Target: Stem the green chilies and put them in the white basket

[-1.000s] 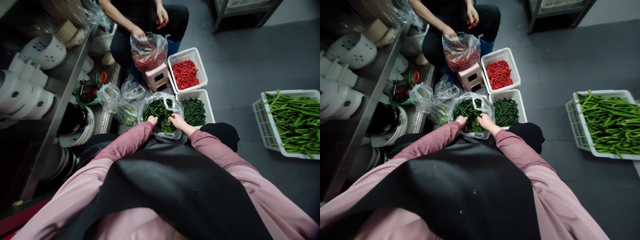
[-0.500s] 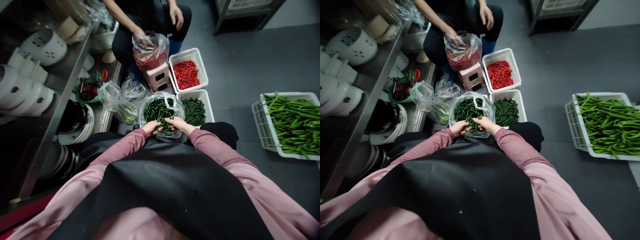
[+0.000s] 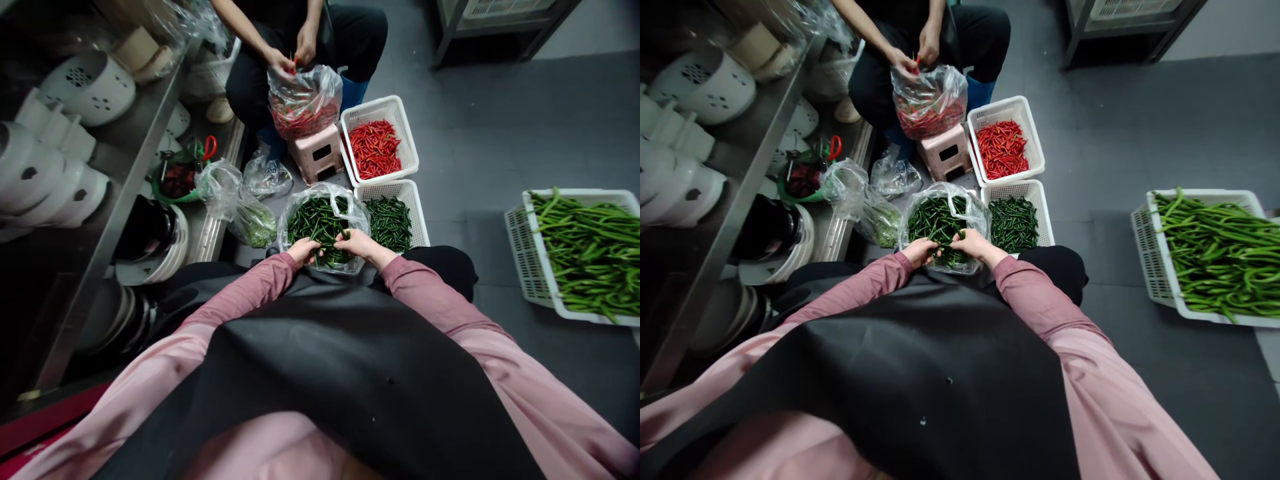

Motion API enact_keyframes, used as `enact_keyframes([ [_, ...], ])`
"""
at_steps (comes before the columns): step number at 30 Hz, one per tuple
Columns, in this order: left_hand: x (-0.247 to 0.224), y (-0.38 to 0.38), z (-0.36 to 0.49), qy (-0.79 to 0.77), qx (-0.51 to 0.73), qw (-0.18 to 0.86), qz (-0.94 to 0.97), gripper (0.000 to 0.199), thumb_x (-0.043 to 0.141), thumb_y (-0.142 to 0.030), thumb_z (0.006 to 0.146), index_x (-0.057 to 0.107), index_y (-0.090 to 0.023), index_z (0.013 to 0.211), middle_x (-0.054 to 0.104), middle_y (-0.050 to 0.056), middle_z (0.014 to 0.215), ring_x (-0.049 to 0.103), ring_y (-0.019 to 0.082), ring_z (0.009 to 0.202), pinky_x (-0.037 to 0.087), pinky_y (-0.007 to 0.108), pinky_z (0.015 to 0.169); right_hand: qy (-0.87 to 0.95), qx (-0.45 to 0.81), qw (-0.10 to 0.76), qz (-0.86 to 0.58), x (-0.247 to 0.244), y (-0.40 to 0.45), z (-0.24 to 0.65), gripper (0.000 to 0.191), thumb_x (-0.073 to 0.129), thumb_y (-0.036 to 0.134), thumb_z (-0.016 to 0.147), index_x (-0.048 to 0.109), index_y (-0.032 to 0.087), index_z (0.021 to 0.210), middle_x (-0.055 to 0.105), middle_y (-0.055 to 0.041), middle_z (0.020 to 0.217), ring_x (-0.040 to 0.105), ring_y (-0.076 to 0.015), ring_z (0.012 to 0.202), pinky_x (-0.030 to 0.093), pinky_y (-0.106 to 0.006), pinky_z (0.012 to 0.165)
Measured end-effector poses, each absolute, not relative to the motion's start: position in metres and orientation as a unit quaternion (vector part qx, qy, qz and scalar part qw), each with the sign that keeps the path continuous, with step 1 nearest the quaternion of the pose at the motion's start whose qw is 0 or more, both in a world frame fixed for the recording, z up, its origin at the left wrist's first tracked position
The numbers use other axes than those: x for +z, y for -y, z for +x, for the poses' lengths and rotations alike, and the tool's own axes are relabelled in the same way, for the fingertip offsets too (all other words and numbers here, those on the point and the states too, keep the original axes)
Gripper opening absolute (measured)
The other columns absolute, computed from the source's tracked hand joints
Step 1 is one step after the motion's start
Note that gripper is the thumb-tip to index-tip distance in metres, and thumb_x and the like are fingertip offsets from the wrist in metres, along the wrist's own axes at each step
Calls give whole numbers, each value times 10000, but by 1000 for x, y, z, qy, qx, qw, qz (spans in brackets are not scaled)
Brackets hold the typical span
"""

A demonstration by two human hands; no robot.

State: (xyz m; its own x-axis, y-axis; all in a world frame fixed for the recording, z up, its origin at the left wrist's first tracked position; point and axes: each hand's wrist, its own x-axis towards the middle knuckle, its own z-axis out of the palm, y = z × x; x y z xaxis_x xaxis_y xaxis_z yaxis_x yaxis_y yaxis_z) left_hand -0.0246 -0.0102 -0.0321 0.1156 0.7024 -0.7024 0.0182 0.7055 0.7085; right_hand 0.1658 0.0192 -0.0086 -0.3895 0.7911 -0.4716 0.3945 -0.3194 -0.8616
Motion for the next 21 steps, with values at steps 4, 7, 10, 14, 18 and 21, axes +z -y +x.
enact_keyframes([
  [4, -31, 13, -18, -579, 262, 708, 308, 220, 635, -277, 702, 464, -166, 784, 589, -15, 608, 385, 44, 321, 224, 193, 337, 655, 497, 138, -552, -15, -18, 163, 101, 665, 188, 650, 571, 155, 665, 531, 36, 579, 435, -83, 532, 327, -213, 538],
  [7, -30, 14, -13, -583, 279, 698, 310, 277, 675, -345, 710, 480, -150, 738, 563, -19, 563, 344, 27, 301, 195, 194, 335, 722, 436, 119, -523, -20, -11, 157, 77, 657, 214, 695, 602, 160, 693, 576, 5, 635, 469, -106, 581, 323, -223, 570],
  [10, -29, 13, -11, -604, 278, 684, 299, 283, 648, -375, 748, 500, -135, 712, 531, -23, 504, 302, 23, 282, 156, 202, 333, 764, 397, 112, -496, -22, -8, 153, 87, 633, 242, 746, 636, 158, 722, 620, -34, 701, 505, -130, 627, 329, -232, 595],
  [14, -25, 13, -16, -558, 281, 733, 268, 287, 628, -398, 763, 525, -131, 780, 539, -25, 528, 265, 15, 274, 137, 193, 327, 785, 413, 134, -442, -20, -13, 155, 91, 604, 167, 767, 682, 156, 812, 664, -64, 819, 563, -155, 722, 373, -241, 671],
  [18, -18, 17, -22, -487, 284, 794, 230, 264, 608, -382, 775, 512, -139, 815, 506, -42, 523, 243, 9, 274, 143, 174, 325, 781, 455, 185, -386, -16, -18, 159, 170, 609, 132, 750, 692, 162, 896, 670, -68, 919, 588, -162, 840, 402, -253, 783],
  [21, -12, 21, -23, -451, 294, 814, 219, 233, 574, -358, 805, 506, -136, 789, 489, -48, 518, 239, 5, 284, 177, 162, 334, 759, 491, 218, -368, -13, -16, 161, 180, 592, 159, 758, 684, 148, 912, 669, -67, 921, 587, -161, 856, 411, -270, 811],
])
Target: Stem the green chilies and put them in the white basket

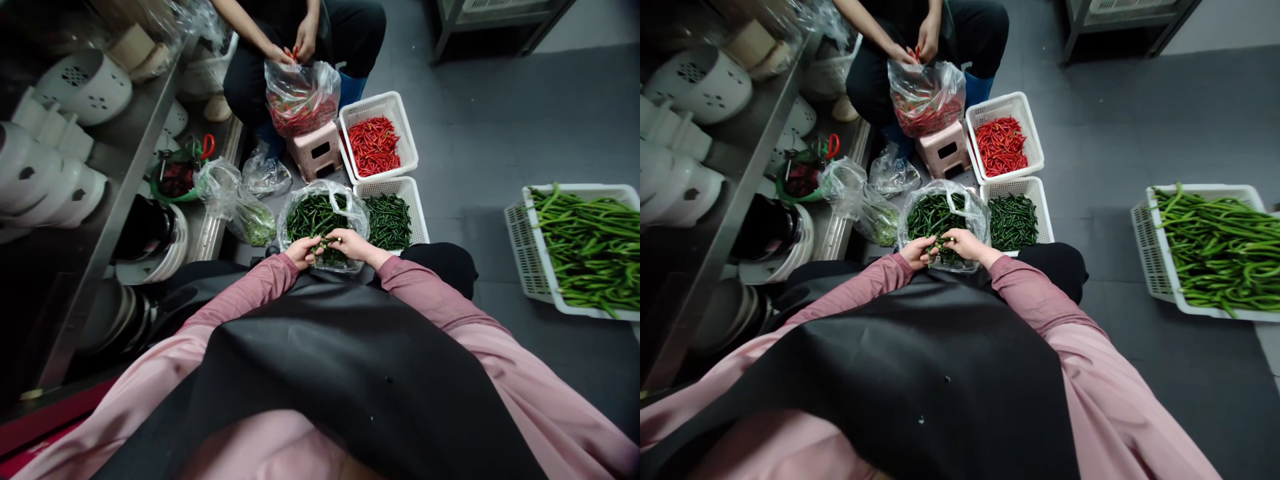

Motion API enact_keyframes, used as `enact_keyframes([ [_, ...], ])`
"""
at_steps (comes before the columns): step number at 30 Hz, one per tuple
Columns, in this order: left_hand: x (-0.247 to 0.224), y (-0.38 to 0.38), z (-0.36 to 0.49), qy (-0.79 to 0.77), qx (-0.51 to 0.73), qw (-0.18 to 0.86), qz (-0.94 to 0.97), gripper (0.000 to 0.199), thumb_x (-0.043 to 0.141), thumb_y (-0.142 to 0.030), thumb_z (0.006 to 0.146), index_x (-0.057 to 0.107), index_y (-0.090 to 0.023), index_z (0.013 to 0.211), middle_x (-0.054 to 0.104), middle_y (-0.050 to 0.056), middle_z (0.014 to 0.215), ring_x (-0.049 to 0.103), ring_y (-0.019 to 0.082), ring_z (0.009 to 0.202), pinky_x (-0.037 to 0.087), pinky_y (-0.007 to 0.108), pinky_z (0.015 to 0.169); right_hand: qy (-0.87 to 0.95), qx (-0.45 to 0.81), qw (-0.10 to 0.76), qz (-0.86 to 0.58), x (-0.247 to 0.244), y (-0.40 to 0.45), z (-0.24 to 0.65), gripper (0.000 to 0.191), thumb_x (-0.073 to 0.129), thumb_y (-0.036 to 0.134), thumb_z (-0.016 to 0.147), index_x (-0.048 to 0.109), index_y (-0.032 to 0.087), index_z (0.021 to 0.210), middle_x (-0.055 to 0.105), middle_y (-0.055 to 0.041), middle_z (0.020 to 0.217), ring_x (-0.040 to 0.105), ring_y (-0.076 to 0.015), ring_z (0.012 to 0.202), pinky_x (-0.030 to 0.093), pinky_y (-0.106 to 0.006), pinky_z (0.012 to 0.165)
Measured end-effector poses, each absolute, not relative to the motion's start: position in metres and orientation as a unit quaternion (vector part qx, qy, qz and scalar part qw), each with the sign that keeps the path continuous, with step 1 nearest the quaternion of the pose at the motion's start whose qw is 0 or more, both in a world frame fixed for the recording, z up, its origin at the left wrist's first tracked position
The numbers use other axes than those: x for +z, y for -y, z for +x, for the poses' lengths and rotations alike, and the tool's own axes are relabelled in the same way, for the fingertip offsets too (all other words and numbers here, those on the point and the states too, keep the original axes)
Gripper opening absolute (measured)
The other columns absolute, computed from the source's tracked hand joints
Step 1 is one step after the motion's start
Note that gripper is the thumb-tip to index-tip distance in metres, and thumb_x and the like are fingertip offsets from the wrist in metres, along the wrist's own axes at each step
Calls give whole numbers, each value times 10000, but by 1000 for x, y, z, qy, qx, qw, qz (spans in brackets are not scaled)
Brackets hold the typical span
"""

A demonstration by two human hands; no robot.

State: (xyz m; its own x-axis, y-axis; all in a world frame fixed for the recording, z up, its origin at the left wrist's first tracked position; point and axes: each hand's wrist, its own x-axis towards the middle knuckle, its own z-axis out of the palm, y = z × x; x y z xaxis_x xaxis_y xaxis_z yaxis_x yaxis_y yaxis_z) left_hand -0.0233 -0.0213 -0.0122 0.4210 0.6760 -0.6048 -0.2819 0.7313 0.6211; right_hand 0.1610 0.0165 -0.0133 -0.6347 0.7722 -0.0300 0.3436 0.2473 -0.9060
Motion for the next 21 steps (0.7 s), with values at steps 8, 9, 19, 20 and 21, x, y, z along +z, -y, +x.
enact_keyframes([
  [8, 1, 16, -21, -406, 305, 850, 137, 172, 452, -285, 853, 499, -150, 756, 424, -58, 471, 252, 39, 266, 216, 176, 319, 624, 630, 281, -365, -13, -17, 160, 196, 564, 291, 778, 617, 124, 867, 646, -22, 830, 561, -131, 762, 430, -274, 760],
  [9, 2, 14, -21, -405, 309, 850, 133, 169, 451, -287, 844, 491, -156, 745, 422, -57, 472, 260, 45, 268, 217, 178, 314, 594, 651, 267, -391, -14, -18, 160, 171, 572, 289, 773, 596, 130, 834, 638, -15, 787, 552, -122, 704, 437, -262, 703],
  [19, -3, 11, -21, -505, 313, 774, 218, 91, 479, -203, 632, 468, -172, 716, 472, -25, 469, 344, 65, 304, 212, 155, 318, 473, 748, 204, -418, -9, -12, 163, 288, 713, 339, 673, 523, 140, 760, 549, 32, 631, 466, -61, 537, 378, -190, 512],
  [20, -6, 11, -21, -517, 319, 762, 224, 105, 483, -207, 626, 473, -171, 725, 476, -24, 470, 346, 66, 306, 206, 154, 318, 472, 747, 200, -424, -10, -12, 164, 297, 721, 338, 660, 524, 140, 763, 538, 36, 629, 455, -59, 535, 371, -191, 508],
  [21, -8, 10, -21, -527, 326, 752, 224, 115, 486, -212, 625, 476, -171, 731, 477, -25, 469, 345, 65, 306, 202, 153, 320, 468, 749, 197, -425, -11, -12, 165, 303, 723, 337, 653, 524, 140, 769, 530, 37, 632, 445, -59, 533, 363, -194, 501],
])
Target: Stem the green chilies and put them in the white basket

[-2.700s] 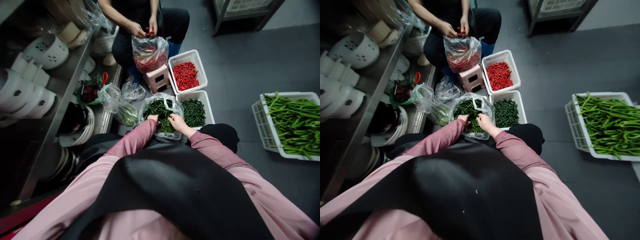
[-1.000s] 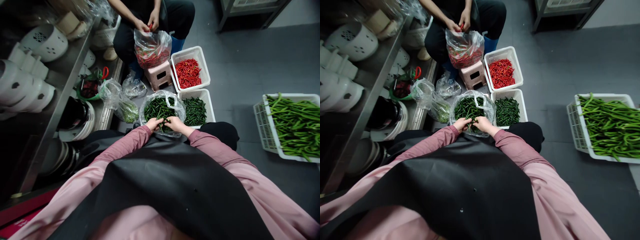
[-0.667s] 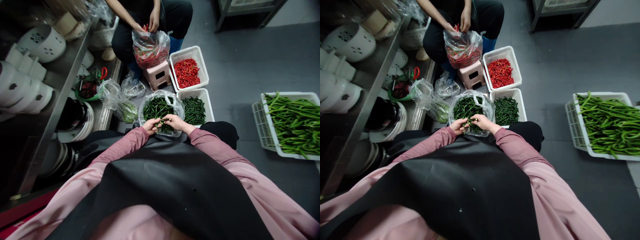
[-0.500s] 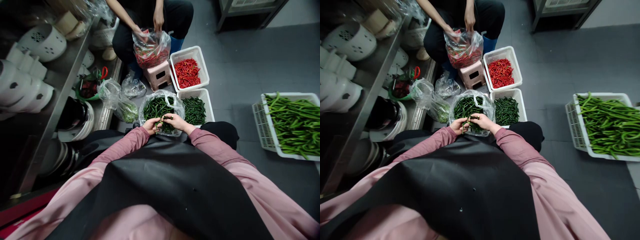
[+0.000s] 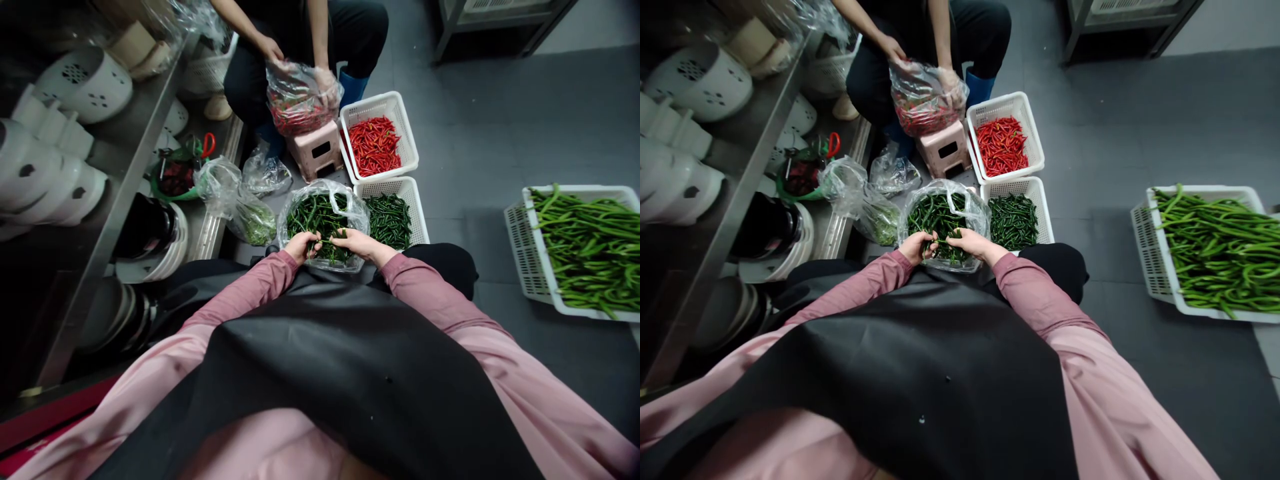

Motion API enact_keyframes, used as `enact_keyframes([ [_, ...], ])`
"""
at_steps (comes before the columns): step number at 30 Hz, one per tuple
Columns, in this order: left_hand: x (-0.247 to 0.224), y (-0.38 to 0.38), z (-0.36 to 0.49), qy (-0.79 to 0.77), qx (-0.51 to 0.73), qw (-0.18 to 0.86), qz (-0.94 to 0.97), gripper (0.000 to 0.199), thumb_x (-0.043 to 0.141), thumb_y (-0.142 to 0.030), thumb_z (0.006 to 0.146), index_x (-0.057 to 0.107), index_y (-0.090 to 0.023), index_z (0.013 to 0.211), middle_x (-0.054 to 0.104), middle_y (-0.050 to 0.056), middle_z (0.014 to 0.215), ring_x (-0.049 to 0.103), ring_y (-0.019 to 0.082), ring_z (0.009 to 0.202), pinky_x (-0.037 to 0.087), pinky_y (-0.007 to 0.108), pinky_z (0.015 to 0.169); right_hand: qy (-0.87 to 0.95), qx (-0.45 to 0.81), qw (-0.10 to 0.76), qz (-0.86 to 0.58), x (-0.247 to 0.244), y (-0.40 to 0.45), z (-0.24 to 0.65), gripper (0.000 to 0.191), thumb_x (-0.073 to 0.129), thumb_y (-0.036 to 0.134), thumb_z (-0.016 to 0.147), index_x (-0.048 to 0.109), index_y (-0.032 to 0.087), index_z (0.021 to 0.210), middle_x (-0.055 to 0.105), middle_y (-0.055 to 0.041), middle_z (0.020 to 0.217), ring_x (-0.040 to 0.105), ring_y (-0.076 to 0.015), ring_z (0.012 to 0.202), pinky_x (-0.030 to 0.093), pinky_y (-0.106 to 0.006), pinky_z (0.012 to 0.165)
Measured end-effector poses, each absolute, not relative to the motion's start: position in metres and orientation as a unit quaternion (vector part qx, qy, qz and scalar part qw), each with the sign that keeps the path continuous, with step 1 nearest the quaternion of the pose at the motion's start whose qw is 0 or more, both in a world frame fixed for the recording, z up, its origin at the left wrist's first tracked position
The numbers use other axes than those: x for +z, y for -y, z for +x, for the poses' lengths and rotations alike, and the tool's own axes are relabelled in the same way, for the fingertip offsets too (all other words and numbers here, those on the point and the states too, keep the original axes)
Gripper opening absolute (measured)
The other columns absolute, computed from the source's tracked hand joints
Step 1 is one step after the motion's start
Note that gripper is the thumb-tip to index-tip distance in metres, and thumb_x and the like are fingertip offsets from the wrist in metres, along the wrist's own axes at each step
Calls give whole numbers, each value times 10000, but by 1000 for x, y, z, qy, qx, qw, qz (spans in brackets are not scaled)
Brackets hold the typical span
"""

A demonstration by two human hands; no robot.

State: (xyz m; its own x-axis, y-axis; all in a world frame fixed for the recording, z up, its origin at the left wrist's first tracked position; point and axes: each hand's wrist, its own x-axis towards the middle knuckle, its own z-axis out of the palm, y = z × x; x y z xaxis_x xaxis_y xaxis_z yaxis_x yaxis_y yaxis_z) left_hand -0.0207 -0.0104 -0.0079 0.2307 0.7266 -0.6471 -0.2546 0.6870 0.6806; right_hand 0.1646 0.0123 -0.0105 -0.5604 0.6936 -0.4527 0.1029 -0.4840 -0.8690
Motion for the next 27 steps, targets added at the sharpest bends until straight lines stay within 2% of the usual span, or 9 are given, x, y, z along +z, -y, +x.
enact_keyframes([
  [4, -11, 9, -20, -556, 348, 729, 193, 161, 493, -219, 639, 505, -168, 791, 472, -36, 468, 348, 62, 315, 194, 149, 335, 470, 745, 216, -420, -11, -14, 166, 295, 706, 330, 648, 519, 145, 783, 499, 42, 643, 415, -61, 525, 337, -204, 481],
  [7, -8, 8, -18, -576, 343, 721, 178, 250, 504, -228, 658, 553, -155, 892, 475, -41, 471, 348, 63, 311, 176, 161, 332, 503, 699, 262, -436, -8, -17, 166, 265, 662, 313, 674, 529, 142, 826, 503, 41, 666, 418, -64, 545, 347, -210, 514],
  [10, -6, 10, -14, -573, 326, 727, 188, 254, 554, -257, 664, 586, -131, 883, 503, -32, 492, 342, 53, 303, 157, 177, 323, 556, 655, 272, -434, -8, -19, 166, 255, 632, 295, 691, 544, 135, 870, 526, 34, 699, 432, -71, 580, 361, -220, 560],
  [13, -6, 11, -9, -544, 338, 735, 221, 242, 606, -282, 656, 598, -134, 848, 527, -30, 515, 349, 45, 306, 151, 182, 321, 595, 641, 255, -413, -9, -19, 165, 248, 635, 291, 690, 542, 135, 859, 525, 36, 694, 433, -74, 587, 361, -220, 566],
  [17, -6, 11, -4, -544, 363, 718, 238, 213, 644, -293, 639, 586, -142, 777, 523, -43, 507, 338, 38, 304, 181, 188, 329, 580, 652, 241, -425, -8, -15, 162, 271, 667, 322, 674, 514, 145, 810, 493, 49, 651, 404, -61, 524, 331, -209, 497],
  [21, -3, 11, -2, -564, 377, 678, 281, 155, 615, -272, 647, 529, -145, 628, 499, -39, 452, 310, 35, 299, 189, 199, 335, 498, 749, 187, -395, 0, -11, 161, 310, 677, 386, 676, 511, 141, 768, 441, 54, 575, 362, -56, 465, 289, -205, 429],
  [24, 0, 9, -2, -576, 380, 632, 351, 167, 615, -271, 657, 516, -147, 604, 499, -34, 436, 324, 39, 319, 185, 198, 344, 450, 805, 149, -358, 5, -9, 162, 292, 663, 382, 689, 523, 137, 765, 393, 65, 532, 316, -54, 439, 241, -206, 408],
  [27, -1, 7, 0, -594, 376, 579, 413, 132, 637, -228, 640, 537, -145, 621, 517, -34, 456, 386, 53, 378, 262, 187, 389, 502, 754, 126, -404, 8, -9, 162, 210, 638, 318, 705, 514, 149, 700, 349, 74, 475, 284, -59, 422, 225, -218, 419],
])
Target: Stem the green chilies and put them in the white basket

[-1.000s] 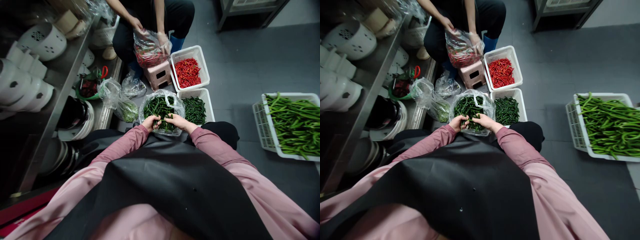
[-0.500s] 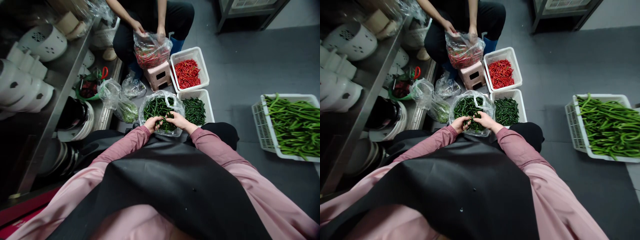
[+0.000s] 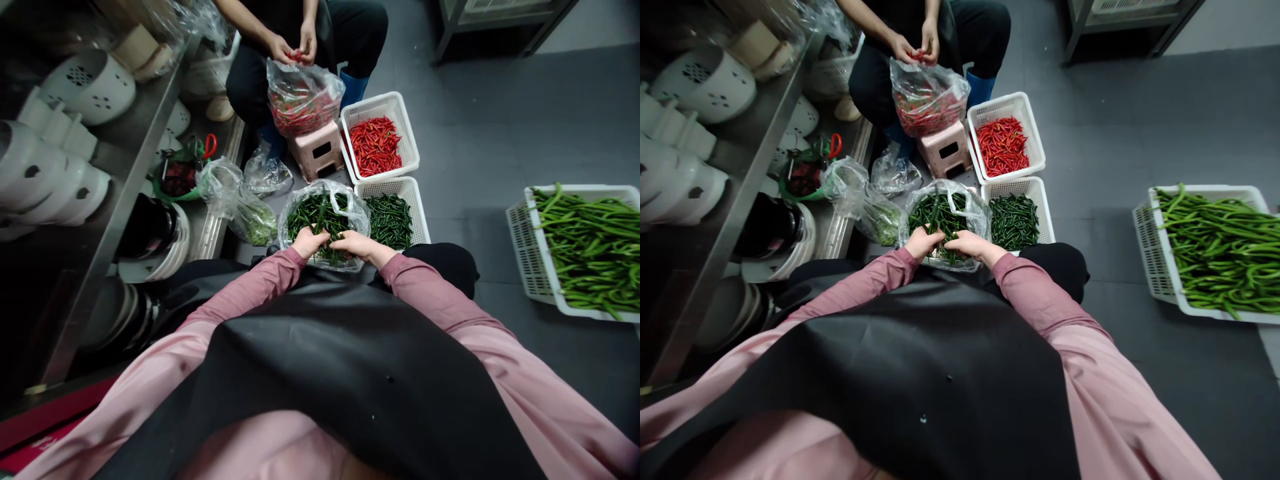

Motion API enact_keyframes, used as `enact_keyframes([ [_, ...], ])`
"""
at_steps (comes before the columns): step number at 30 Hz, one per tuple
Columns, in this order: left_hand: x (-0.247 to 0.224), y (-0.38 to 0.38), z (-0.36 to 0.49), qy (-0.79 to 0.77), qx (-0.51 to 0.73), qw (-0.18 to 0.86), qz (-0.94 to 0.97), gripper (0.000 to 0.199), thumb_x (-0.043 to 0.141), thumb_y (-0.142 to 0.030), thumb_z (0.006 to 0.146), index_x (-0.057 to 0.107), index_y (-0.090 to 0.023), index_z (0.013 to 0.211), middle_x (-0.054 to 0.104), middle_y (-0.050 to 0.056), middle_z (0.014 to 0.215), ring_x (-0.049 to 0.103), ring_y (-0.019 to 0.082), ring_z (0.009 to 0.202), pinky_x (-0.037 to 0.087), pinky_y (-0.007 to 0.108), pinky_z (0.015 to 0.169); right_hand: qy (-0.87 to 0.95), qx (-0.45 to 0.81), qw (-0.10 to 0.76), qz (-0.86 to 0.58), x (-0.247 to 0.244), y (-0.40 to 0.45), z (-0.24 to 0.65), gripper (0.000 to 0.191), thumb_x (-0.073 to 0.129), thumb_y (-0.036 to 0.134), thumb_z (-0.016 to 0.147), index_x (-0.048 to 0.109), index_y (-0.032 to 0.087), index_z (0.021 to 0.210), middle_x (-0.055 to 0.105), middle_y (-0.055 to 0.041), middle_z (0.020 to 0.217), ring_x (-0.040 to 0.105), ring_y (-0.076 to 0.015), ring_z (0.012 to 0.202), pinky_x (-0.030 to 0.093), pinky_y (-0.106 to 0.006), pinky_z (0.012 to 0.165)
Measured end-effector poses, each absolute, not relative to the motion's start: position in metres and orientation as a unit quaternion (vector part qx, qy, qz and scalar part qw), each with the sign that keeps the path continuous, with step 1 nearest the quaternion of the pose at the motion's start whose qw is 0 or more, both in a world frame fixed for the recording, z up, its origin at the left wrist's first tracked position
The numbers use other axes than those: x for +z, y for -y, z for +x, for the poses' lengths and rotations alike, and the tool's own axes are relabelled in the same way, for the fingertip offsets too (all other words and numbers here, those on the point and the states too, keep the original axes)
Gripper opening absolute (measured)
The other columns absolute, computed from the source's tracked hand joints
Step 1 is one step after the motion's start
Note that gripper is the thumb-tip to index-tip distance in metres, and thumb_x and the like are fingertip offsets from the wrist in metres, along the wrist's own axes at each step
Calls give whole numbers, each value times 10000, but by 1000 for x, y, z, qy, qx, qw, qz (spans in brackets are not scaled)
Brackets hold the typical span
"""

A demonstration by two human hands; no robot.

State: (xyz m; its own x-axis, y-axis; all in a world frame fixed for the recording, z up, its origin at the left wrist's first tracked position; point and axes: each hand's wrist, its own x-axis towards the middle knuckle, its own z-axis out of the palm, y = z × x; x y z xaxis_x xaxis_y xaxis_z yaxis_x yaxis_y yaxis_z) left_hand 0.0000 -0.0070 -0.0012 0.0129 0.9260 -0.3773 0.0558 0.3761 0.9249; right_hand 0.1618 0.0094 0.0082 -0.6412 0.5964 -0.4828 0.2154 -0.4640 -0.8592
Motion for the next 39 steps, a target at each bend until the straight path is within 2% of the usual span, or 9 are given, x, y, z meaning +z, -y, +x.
enact_keyframes([
  [3, -4, 4, 4, -632, 365, 525, 438, 99, 651, -139, 603, 552, -141, 610, 523, -35, 470, 452, 70, 445, 342, 183, 450, 638, 604, 101, -468, 10, -10, 159, 164, 619, 241, 710, 516, 154, 616, 433, 38, 481, 342, -75, 449, 256, -234, 468],
  [6, -1, 2, 4, -643, 350, 548, 405, 124, 656, -96, 594, 541, -143, 611, 503, -40, 445, 427, 62, 398, 299, 173, 402, 718, 497, 82, -481, 11, -13, 159, 152, 615, 210, 703, 532, 159, 586, 507, 8, 529, 411, -98, 506, 285, -240, 520],
  [10, 19, 2, -3, -540, 276, 742, 286, 135, 608, -153, 669, 485, -150, 613, 443, -49, 412, 248, 21, 281, 137, 166, 321, 733, 531, 71, -418, 12, -23, 173, 114, 614, 248, 704, 573, 158, 648, 526, 26, 566, 429, -96, 535, 312, -222, 532],
  [15, 45, -4, -12, -392, 305, 845, 198, 131, 488, -186, 779, 482, -138, 657, 397, -58, 464, 206, 9, 286, 159, 142, 313, 610, 662, 162, -404, 12, -30, 184, 98, 602, 244, 719, 584, 149, 736, 567, 10, 647, 474, -89, 554, 385, -211, 526],
  [20, 44, -10, -13, -386, 353, 834, 173, 168, 436, -204, 822, 483, -141, 674, 370, -65, 469, 204, 17, 282, 154, 150, 306, 403, 815, 205, -362, 11, -15, 170, 144, 610, 220, 733, 572, 140, 846, 622, -45, 752, 597, -138, 641, 482, -242, 541],
  [24, 38, -9, -13, -401, 380, 817, 167, 153, 464, -228, 814, 479, -152, 683, 367, -70, 475, 217, 19, 293, 161, 151, 317, 368, 848, 182, -334, 7, -6, 164, 220, 634, 313, 759, 564, 133, 866, 656, -78, 798, 580, -120, 579, 450, -214, 459],
  [29, 38, -10, -11, -427, 386, 799, 173, 114, 495, -249, 784, 476, -166, 708, 402, -71, 497, 238, 21, 297, 165, 156, 324, 432, 836, 178, -287, 4, -7, 169, 314, 655, 418, 750, 587, 116, 809, 646, -48, 737, 456, -51, 453, 357, -174, 381],
  [33, 36, -15, -18, -480, 412, 746, 208, 110, 556, -261, 730, 495, -174, 757, 533, -54, 602, 277, 11, 309, 179, 159, 329, 472, 794, 192, -332, 0, -15, 174, 317, 673, 421, 730, 556, 127, 717, 629, -22, 641, 378, -26, 378, 272, -162, 323],
  [39, 19, -2, -12, -572, 373, 679, 270, 184, 632, -223, 671, 597, -115, 816, 634, 13, 656, 326, 16, 297, 171, 184, 307, 442, 739, 274, -428, -3, -21, 178, 277, 686, 380, 713, 573, 128, 715, 635, -29, 648, 374, -22, 362, 286, -166, 318],
])
